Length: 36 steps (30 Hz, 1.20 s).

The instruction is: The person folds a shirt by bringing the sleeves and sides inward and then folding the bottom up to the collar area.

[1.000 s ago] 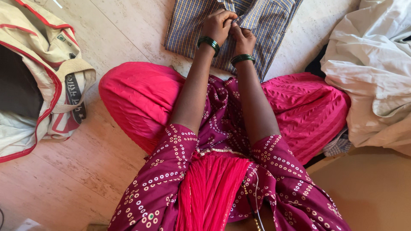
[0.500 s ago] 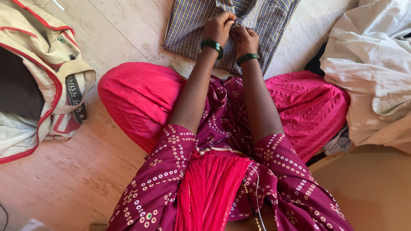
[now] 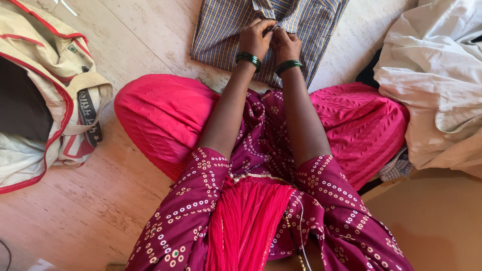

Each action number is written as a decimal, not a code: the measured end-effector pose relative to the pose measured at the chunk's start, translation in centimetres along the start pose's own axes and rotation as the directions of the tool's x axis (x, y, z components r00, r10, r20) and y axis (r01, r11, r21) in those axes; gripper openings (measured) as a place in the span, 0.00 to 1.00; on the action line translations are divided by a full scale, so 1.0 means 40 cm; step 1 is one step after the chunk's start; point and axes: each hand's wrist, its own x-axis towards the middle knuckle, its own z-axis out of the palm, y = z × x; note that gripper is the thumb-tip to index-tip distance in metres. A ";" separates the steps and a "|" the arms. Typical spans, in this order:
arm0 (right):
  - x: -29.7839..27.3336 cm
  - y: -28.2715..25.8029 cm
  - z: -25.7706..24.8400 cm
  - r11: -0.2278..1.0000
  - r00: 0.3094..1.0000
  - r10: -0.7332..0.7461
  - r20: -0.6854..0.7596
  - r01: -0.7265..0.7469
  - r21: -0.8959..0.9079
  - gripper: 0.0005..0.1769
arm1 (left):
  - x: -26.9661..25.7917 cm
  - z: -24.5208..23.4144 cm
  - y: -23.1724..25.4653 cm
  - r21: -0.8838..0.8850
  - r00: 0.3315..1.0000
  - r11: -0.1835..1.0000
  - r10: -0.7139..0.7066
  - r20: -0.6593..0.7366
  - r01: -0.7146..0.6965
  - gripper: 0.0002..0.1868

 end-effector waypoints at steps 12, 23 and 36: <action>-0.004 -0.008 -0.014 0.998 0.999 0.026 0.040 -0.024 -0.050 0.06 | 0.007 0.006 -0.045 -0.517 0.850 0.690 -0.502 0.161 0.506 0.05; -0.002 0.001 -0.018 0.967 0.992 -0.013 0.124 0.044 -0.251 0.06 | 0.016 -0.003 -0.051 -0.299 0.837 0.782 -0.517 0.176 0.546 0.07; -0.015 -0.003 -0.033 0.995 0.975 -0.094 -0.200 0.099 0.013 0.15 | 0.011 0.057 -0.274 -0.689 0.800 0.607 -0.596 -0.066 0.396 0.15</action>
